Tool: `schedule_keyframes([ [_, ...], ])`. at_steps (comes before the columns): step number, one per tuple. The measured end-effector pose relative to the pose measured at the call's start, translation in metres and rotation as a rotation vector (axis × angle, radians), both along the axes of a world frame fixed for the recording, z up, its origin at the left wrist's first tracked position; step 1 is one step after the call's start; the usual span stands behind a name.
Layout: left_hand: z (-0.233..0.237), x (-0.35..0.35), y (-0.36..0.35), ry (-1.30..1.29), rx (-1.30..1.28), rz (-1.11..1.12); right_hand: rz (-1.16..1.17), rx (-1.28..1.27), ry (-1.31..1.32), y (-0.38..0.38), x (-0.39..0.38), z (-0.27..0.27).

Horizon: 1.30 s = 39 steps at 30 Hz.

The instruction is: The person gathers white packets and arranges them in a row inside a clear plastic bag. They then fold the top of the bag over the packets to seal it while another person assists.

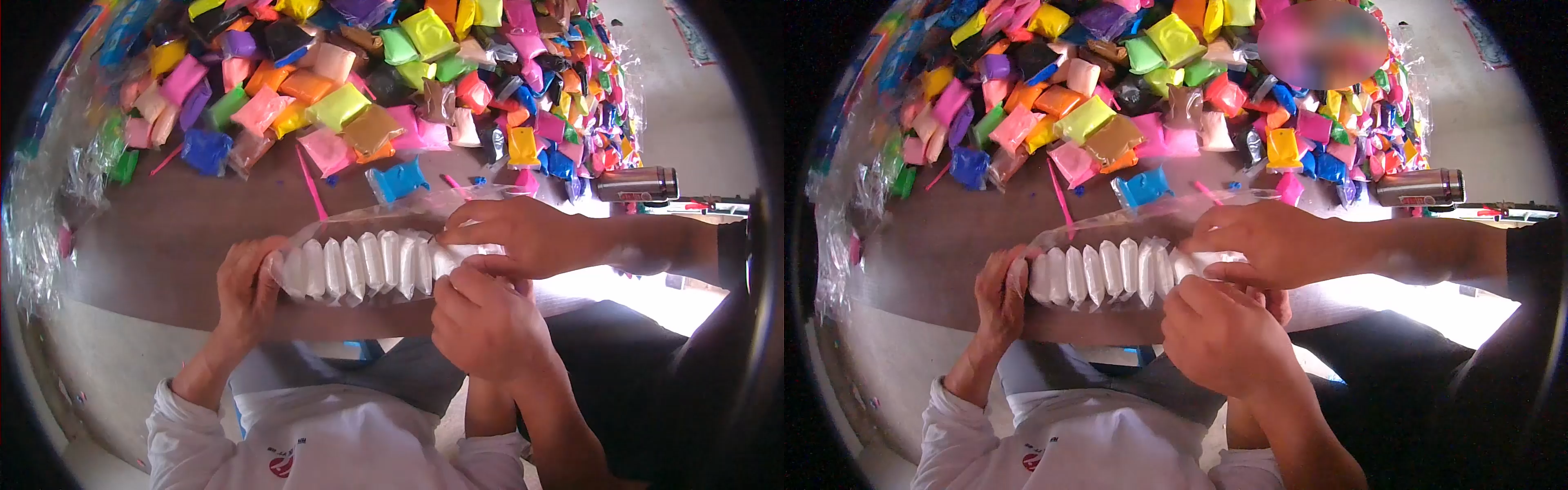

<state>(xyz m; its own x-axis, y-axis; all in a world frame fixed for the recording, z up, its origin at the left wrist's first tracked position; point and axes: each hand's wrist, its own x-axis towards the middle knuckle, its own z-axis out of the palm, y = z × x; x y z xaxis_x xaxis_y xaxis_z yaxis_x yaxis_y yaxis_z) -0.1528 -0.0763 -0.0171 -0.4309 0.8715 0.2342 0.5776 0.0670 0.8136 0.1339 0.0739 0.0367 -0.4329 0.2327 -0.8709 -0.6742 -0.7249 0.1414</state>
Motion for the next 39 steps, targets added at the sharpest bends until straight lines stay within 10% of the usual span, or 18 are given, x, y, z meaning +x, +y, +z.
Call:
schedule_keyframes([
  [5, -0.008, 0.000, 0.002, 0.005, 0.065, 0.016, -1.258, -1.652, 0.686, 0.012, -0.059, 0.061],
  [11, -0.010, 0.002, 0.000, -0.069, 0.027, 0.025, -0.996, -1.652, 1.177, 0.004, -0.080, 0.043],
  [13, -0.009, 0.001, -0.001, -0.100, 0.004, 0.033, -1.262, -1.695, 0.565, 0.014, -0.096, 0.057],
  [16, -0.017, 0.000, -0.002, -0.079, 0.073, 0.044, -1.254, -1.835, 0.516, 0.019, -0.099, 0.046],
  [23, -0.020, -0.001, -0.005, -0.083, 0.030, 0.019, -1.306, -1.618, 0.512, 0.001, -0.093, 0.059],
  [26, -0.010, 0.002, -0.001, -0.113, 0.057, 0.017, -1.514, -1.952, 0.938, -0.008, -0.074, 0.054],
  [29, -0.003, 0.004, 0.000, -0.114, 0.021, 0.028, -0.798, -2.059, 0.806, -0.005, -0.048, 0.030],
  [31, 0.000, 0.005, 0.000, -0.101, -0.010, 0.044, -0.583, -1.346, 0.847, -0.011, -0.032, 0.015],
  [39, 0.002, 0.009, 0.003, -0.031, 0.124, 0.074, -0.836, -1.378, 0.867, -0.027, -0.047, 0.034],
])
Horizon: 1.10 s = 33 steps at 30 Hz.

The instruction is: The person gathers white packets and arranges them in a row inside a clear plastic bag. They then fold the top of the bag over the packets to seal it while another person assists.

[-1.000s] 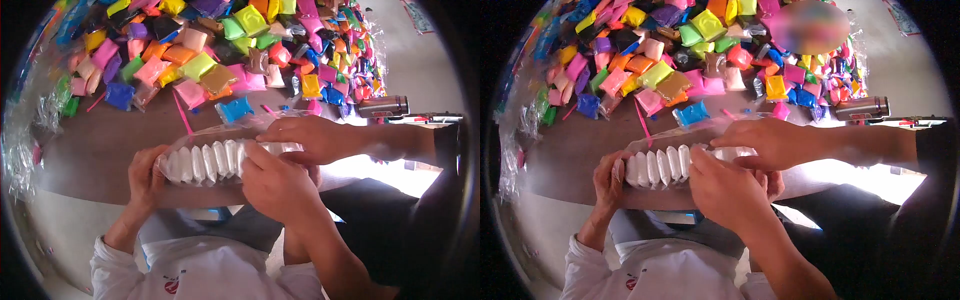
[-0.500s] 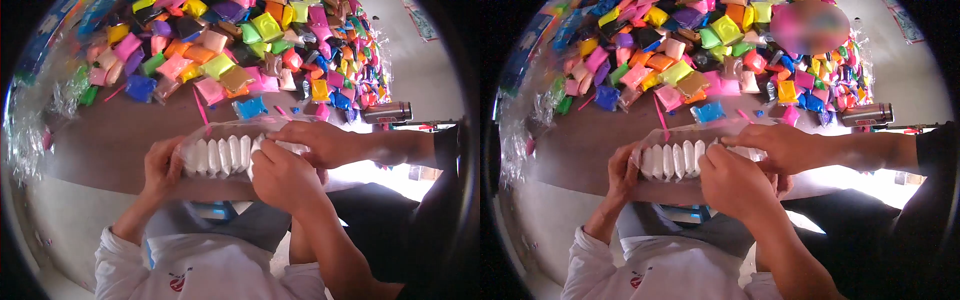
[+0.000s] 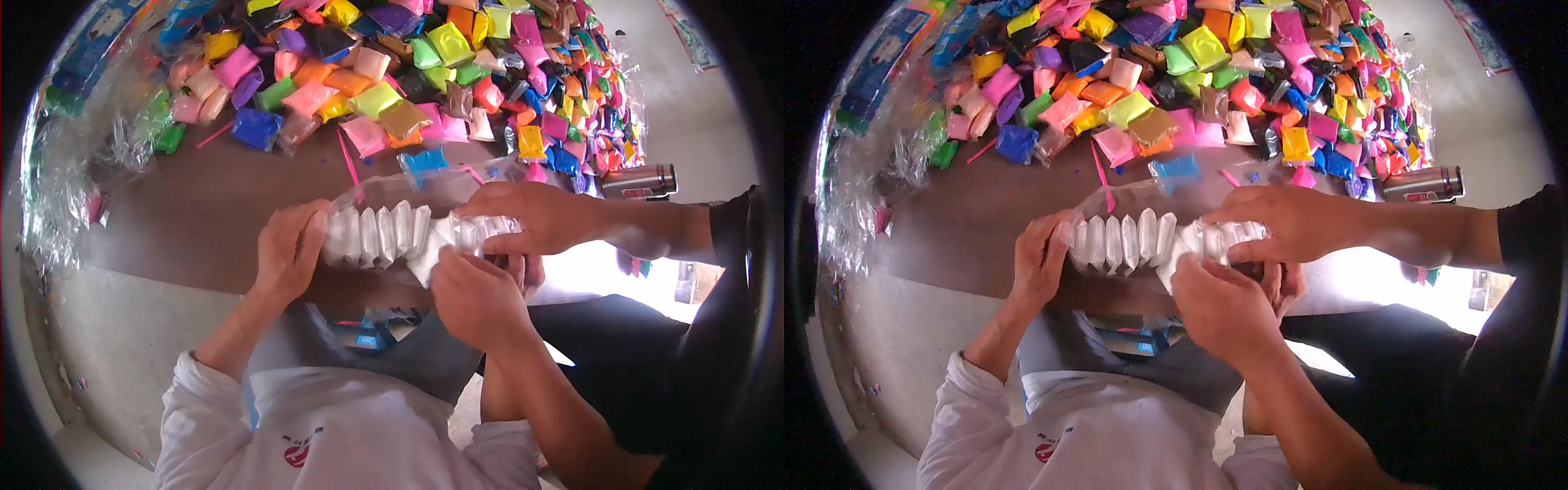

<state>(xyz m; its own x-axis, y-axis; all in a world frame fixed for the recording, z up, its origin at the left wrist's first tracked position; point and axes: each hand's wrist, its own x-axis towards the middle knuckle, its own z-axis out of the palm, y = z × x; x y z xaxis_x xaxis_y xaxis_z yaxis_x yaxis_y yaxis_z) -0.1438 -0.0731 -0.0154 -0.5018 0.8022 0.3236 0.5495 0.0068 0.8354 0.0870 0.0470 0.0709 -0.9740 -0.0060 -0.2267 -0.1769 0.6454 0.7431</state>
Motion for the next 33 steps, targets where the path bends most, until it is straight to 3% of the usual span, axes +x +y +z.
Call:
schedule_keyframes([
  [2, -0.002, 0.001, 0.000, -0.016, -0.006, 0.003, 0.048, 0.056, 0.026, 0.001, -0.004, 0.007],
  [6, 0.000, 0.001, 0.000, -0.034, -0.050, 0.000, 0.032, -0.480, 0.098, 0.000, -0.001, -0.002],
  [8, 0.001, 0.002, 0.000, -0.023, -0.038, 0.011, 0.025, -0.615, 0.114, -0.003, -0.002, -0.001],
  [11, 0.002, 0.002, 0.000, -0.017, -0.046, 0.018, -0.152, -0.646, 0.188, -0.008, -0.007, 0.006],
  [14, 0.003, 0.002, 0.000, -0.034, -0.048, 0.008, 0.106, -0.427, -0.100, -0.003, -0.020, 0.025],
  [15, 0.002, 0.001, -0.002, -0.050, -0.029, 0.000, 0.112, -0.435, -0.071, -0.015, -0.013, 0.019],
  [16, 0.001, 0.001, -0.001, -0.052, -0.031, 0.008, 0.046, -0.533, 0.042, -0.038, 0.004, 0.004],
  [17, 0.000, 0.001, -0.001, -0.030, -0.025, 0.003, -0.140, -0.833, 0.250, -0.069, 0.025, -0.020],
  [18, 0.000, 0.000, -0.001, -0.007, -0.019, -0.002, -0.421, -1.308, 0.557, -0.106, 0.035, -0.038],
  [19, 0.000, -0.001, -0.001, -0.006, -0.025, 0.003, -0.536, -1.565, 0.728, -0.132, 0.044, -0.053],
  [20, 0.000, -0.002, -0.001, -0.012, -0.032, -0.006, -0.547, -1.667, 0.844, -0.154, 0.036, -0.056],
  [22, 0.002, -0.001, -0.002, -0.017, -0.040, -0.005, -0.315, -1.622, 0.971, -0.148, -0.005, -0.032],
  [24, 0.005, 0.000, -0.002, -0.068, -0.004, -0.018, -0.271, -1.427, 1.099, -0.129, -0.036, -0.013],
  [26, 0.006, -0.001, -0.002, -0.073, 0.007, -0.025, -0.364, -1.123, 1.180, -0.105, -0.066, 0.002],
  [28, 0.004, -0.003, -0.003, -0.085, 0.008, -0.031, -0.402, -1.008, 1.201, -0.081, -0.080, 0.003],
  [29, 0.003, -0.004, -0.004, -0.085, -0.008, -0.049, -0.398, -1.010, 1.197, -0.072, -0.083, 0.002],
  [32, 0.005, -0.004, -0.006, -0.081, -0.048, -0.065, -0.749, -1.136, 1.043, -0.056, -0.083, 0.000],
  [33, 0.007, -0.004, -0.006, -0.075, -0.072, -0.063, -0.748, -1.137, 1.039, -0.055, -0.084, -0.001],
])
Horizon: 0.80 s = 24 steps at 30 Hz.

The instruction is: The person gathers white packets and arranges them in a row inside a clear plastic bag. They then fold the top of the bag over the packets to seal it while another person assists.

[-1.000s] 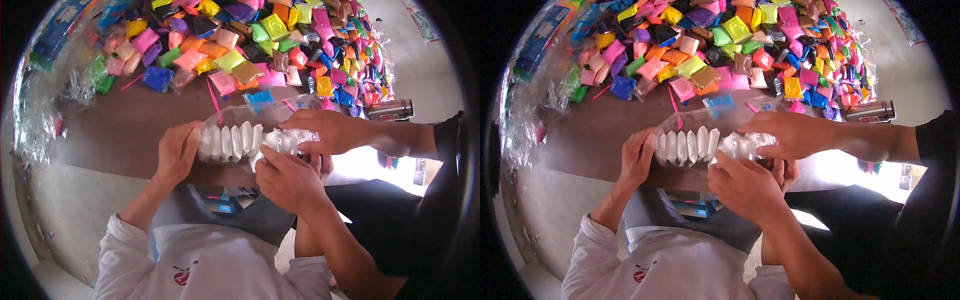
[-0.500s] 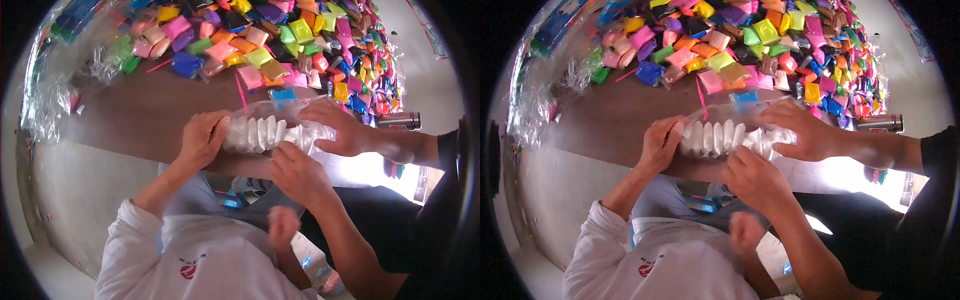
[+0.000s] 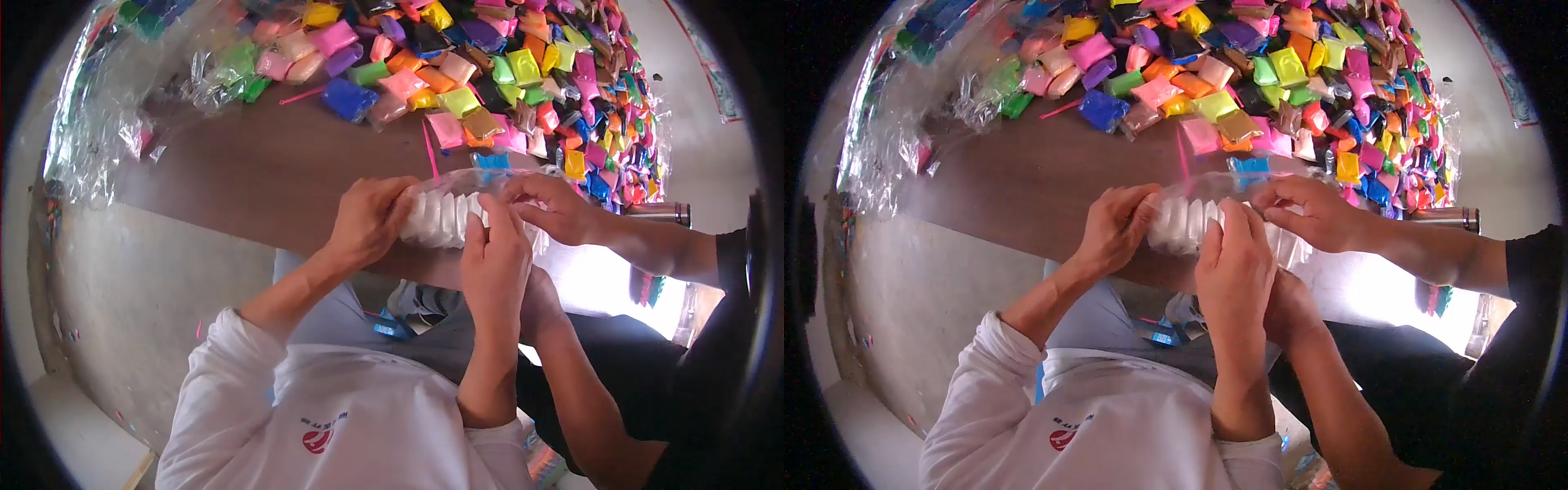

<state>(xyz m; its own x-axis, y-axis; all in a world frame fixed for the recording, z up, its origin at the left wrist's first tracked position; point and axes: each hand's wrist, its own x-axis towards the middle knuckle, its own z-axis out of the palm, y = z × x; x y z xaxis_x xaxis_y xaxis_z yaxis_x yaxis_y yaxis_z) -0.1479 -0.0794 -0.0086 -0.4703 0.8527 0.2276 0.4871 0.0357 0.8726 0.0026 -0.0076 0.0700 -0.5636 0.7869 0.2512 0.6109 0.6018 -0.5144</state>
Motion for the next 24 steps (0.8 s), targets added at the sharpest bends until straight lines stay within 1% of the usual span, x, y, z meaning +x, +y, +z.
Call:
schedule_keyframes([
  [3, -0.005, -0.001, 0.002, 0.038, 0.057, -0.018, 0.018, -0.016, -0.037, 0.006, -0.003, -0.003],
  [6, -0.010, 0.000, 0.004, 0.023, 0.098, -0.002, 0.082, 0.016, -0.096, 0.014, -0.004, -0.009],
  [9, -0.006, -0.001, 0.002, 0.028, 0.084, -0.004, 0.111, -0.013, -0.169, 0.021, -0.009, -0.012],
  [11, -0.004, 0.000, 0.001, 0.036, 0.066, -0.003, 0.139, -0.044, -0.346, 0.019, -0.018, -0.007],
  [13, -0.003, 0.000, 0.001, 0.042, 0.047, -0.002, 0.165, -0.031, -0.367, 0.023, -0.020, -0.008],
  [15, -0.006, 0.000, 0.001, 0.059, 0.088, 0.014, 0.189, -0.017, -0.387, 0.026, -0.020, -0.007],
  [18, -0.006, 0.001, 0.002, 0.068, 0.088, 0.014, 0.225, -0.077, -0.431, 0.029, -0.021, -0.002],
  [20, -0.010, 0.000, 0.003, 0.073, 0.103, 0.009, 0.230, -0.148, -0.534, 0.029, -0.023, 0.006],
  [24, -0.009, 0.002, 0.002, 0.085, 0.089, 0.010, 0.240, -0.185, -0.459, 0.046, -0.023, -0.005],
])
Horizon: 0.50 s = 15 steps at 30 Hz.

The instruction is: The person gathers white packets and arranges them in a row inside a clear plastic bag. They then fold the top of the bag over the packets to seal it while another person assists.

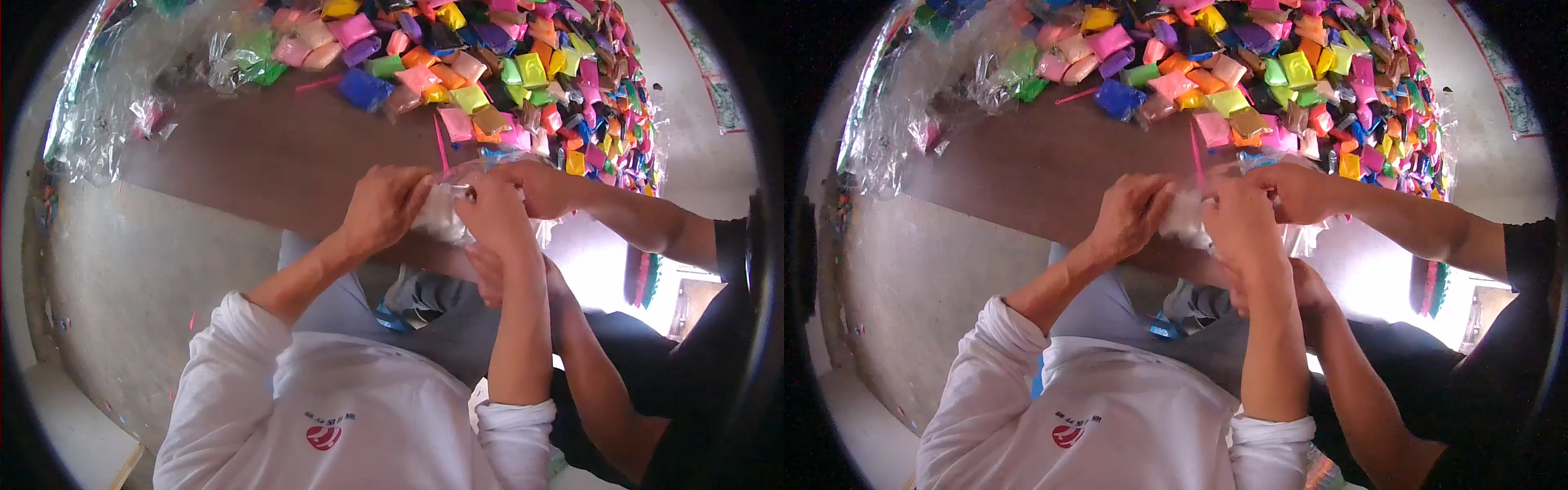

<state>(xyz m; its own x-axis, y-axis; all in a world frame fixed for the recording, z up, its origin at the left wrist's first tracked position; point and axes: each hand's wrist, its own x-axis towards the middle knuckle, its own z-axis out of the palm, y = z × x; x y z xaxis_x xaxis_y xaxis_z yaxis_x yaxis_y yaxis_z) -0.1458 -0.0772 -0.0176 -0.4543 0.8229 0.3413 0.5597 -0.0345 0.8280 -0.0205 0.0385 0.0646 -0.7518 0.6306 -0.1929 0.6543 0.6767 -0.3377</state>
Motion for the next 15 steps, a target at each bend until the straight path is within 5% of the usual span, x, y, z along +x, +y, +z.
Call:
schedule_keyframes([
  [15, -0.003, -0.002, -0.001, -0.033, 0.030, 0.009, -0.195, 0.160, 0.336, -0.033, 0.019, 0.006],
])
